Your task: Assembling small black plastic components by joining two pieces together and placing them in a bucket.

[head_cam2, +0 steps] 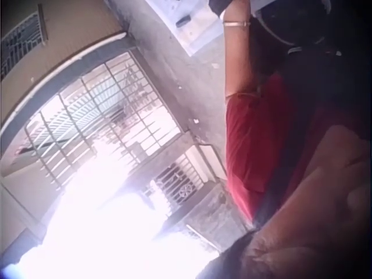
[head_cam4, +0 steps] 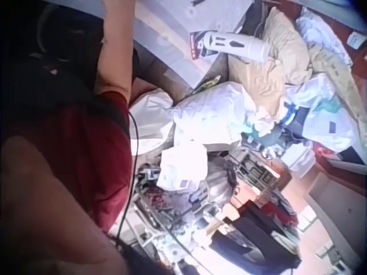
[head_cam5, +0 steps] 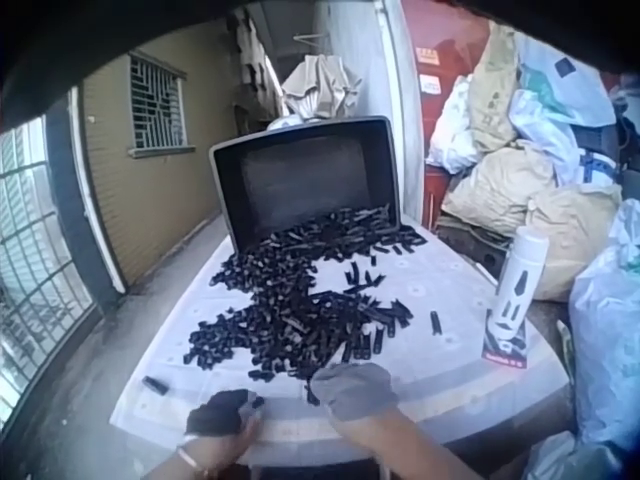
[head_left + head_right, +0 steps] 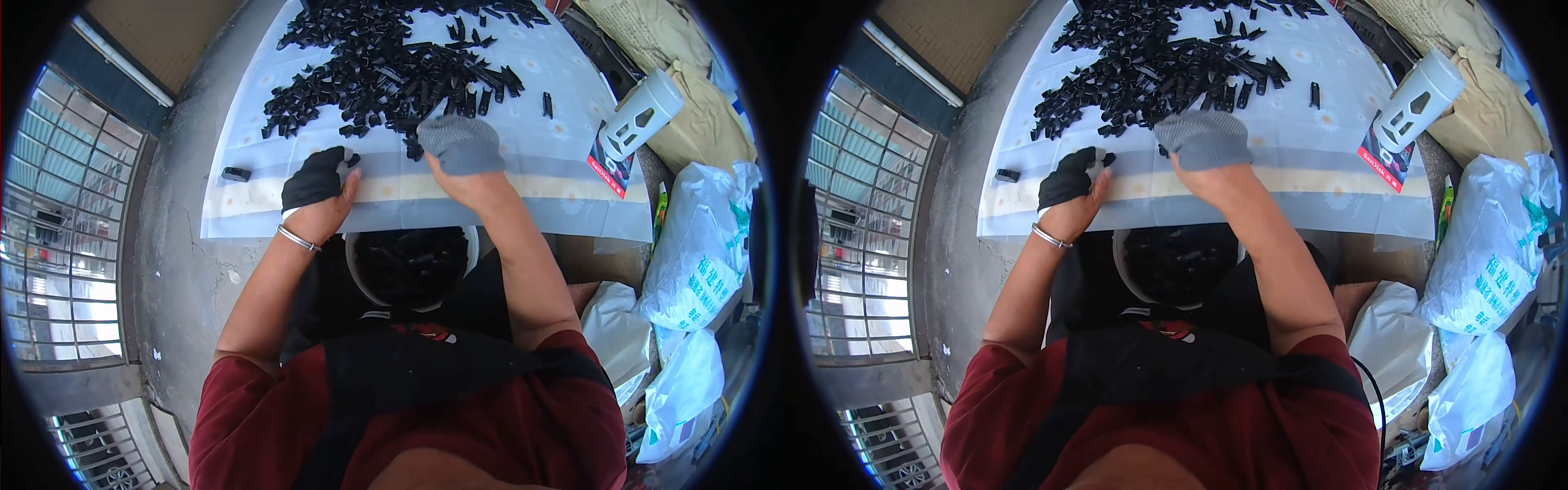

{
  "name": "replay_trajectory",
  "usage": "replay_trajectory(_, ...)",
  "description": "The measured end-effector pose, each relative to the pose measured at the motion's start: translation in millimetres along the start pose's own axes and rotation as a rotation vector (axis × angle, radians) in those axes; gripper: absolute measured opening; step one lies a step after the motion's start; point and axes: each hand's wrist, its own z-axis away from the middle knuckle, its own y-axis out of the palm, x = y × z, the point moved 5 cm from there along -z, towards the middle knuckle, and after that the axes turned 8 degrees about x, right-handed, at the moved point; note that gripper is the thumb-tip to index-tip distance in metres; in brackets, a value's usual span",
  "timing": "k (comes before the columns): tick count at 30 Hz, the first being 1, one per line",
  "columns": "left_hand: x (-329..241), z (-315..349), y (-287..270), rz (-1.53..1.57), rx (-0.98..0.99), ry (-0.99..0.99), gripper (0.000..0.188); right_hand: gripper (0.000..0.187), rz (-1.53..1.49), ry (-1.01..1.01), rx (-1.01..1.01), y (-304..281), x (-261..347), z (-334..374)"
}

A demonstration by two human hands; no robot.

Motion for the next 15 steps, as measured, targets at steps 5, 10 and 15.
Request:
replay_trajectory(5,13.7,-33.8,26.9,-0.184,0.188,-0.019,0.024,0.021,0.205,0.043,0.191,35.4,-13.4,-45.6)
replay_trajectory(10,34.3,-40.3,18.9,-0.046,0.099,0.005,0.022,0.02,0.195,0.11,0.213,40.6,-15.2,-53.8)
replay_trajectory(15,57.0,-27.4,13.5,0.827,0.261,-0.359,0.018,0.018,-0.088,0.095,-0.186,-9.7,-44.9,-35.5)
